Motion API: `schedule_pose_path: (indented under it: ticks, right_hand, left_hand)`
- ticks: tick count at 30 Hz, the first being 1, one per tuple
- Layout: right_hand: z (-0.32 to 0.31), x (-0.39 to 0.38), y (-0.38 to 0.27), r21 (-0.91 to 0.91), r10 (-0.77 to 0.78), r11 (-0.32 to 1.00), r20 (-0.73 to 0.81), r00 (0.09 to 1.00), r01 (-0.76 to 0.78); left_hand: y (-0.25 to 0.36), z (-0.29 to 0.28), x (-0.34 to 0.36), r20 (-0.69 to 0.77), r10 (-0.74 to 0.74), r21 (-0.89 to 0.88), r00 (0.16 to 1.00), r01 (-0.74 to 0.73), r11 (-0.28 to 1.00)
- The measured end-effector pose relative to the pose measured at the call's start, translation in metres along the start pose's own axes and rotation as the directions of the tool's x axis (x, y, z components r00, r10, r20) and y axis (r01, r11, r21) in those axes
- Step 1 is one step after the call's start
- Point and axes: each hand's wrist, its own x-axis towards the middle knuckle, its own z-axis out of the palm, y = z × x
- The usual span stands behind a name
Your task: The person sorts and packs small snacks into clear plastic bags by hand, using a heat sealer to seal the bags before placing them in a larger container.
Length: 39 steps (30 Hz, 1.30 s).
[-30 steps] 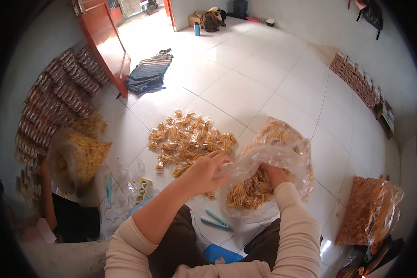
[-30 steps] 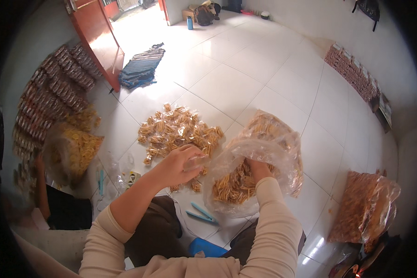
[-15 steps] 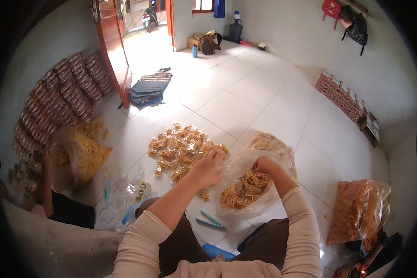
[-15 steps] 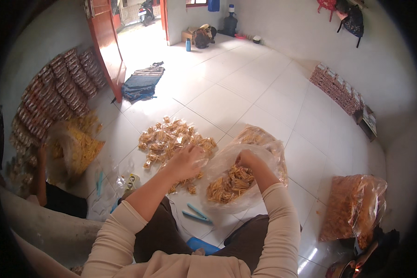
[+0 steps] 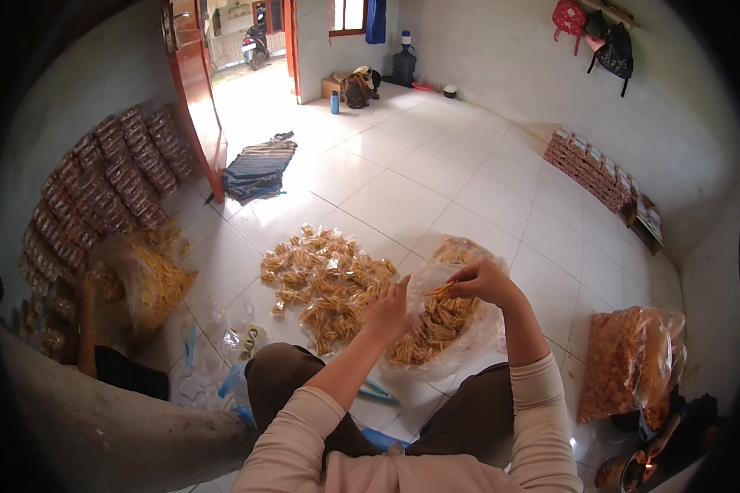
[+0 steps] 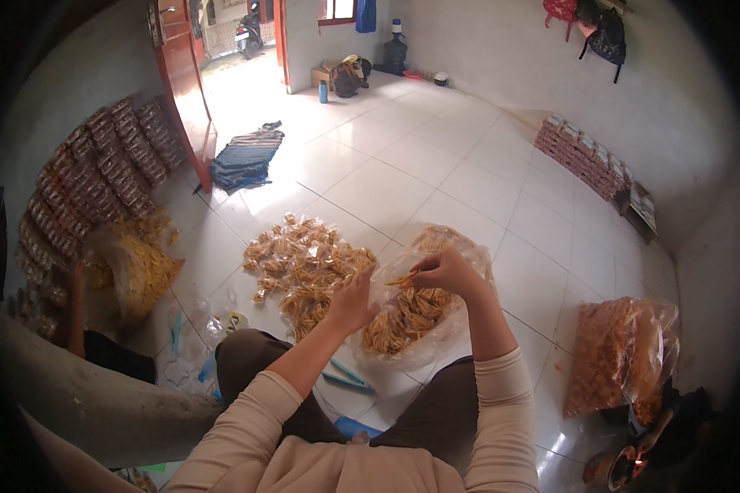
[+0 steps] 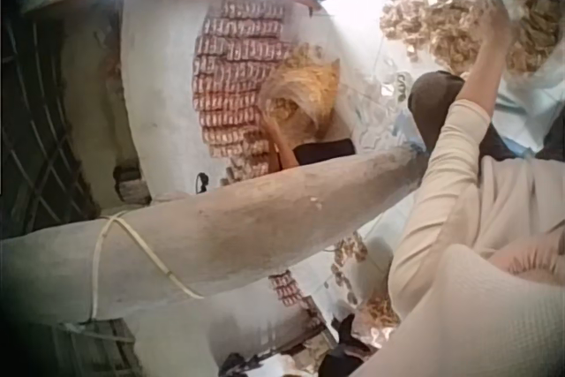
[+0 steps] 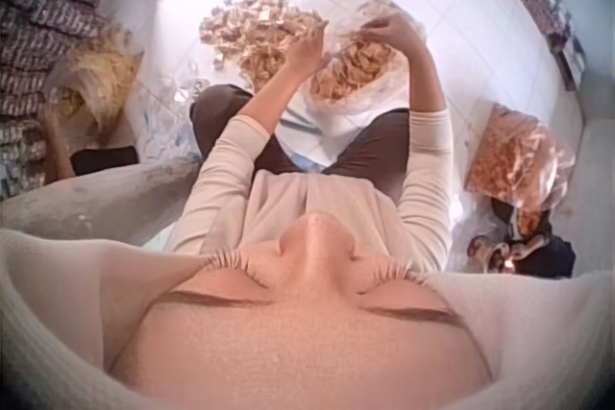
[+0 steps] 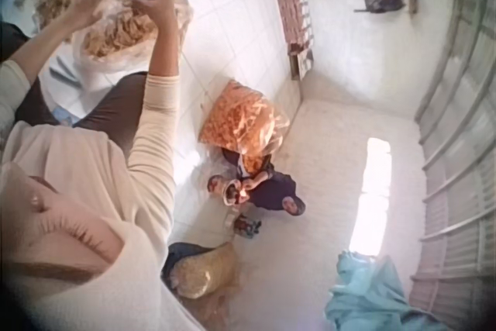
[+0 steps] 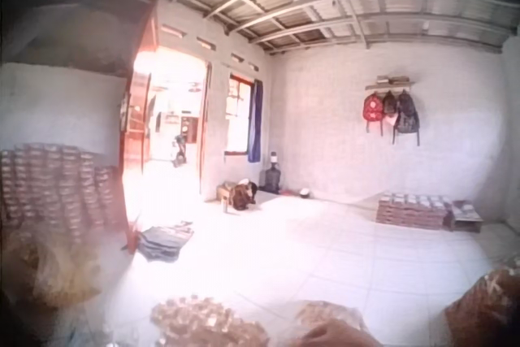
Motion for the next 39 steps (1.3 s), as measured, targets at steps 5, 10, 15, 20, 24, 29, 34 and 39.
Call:
schedule_pose_path:
  ticks: [5, 10, 15, 20, 24, 29, 34, 39]
  right_hand:
    - [0.006, -0.002, 0.010, -0.004, -0.019, 1.000, 0.056, 0.998, 0.019]
    - [0.015, 0.006, 0.012, -0.010, -0.001, 1.000, 0.161, 0.987, 0.003]
    - [0.021, 0.010, 0.012, 0.138, 0.066, 0.986, 0.167, 0.984, -0.090]
    - [0.025, 0.012, 0.017, 0.269, 0.084, 0.955, 0.170, 0.982, -0.128]
    - [0.030, 0.014, 0.016, 0.275, 0.091, 0.951, 0.180, 0.980, -0.139]
    - [0.031, 0.017, 0.020, 0.307, 0.103, 0.939, 0.169, 0.980, -0.152]
    - [0.032, 0.016, 0.019, 0.270, 0.143, 0.945, 0.170, 0.975, -0.185]
    - [0.031, 0.014, 0.014, 0.163, 0.156, 0.972, 0.105, 0.982, -0.172]
  left_hand:
    - [0.008, -0.009, -0.001, 0.078, 0.052, 0.027, 0.996, -0.054, 0.998]
    - [0.010, -0.007, -0.003, 0.124, 0.073, 0.060, 0.990, -0.081, 0.995]
    - [0.007, -0.003, -0.006, 0.125, 0.046, 0.053, 0.991, -0.053, 0.997]
    - [0.011, -0.004, -0.003, 0.116, 0.030, -0.028, 0.993, -0.027, 0.999]
    - [0.009, 0.002, -0.004, 0.030, 0.002, -0.136, 1.000, 0.002, 0.991]
    - [0.004, 0.003, -0.001, 0.130, -0.084, -0.299, 0.988, 0.120, 0.947]
    - [0.007, -0.001, -0.003, 0.085, -0.067, -0.259, 0.994, 0.087, 0.962]
    - [0.008, 0.001, -0.005, 0.025, -0.066, -0.212, 0.998, 0.070, 0.975]
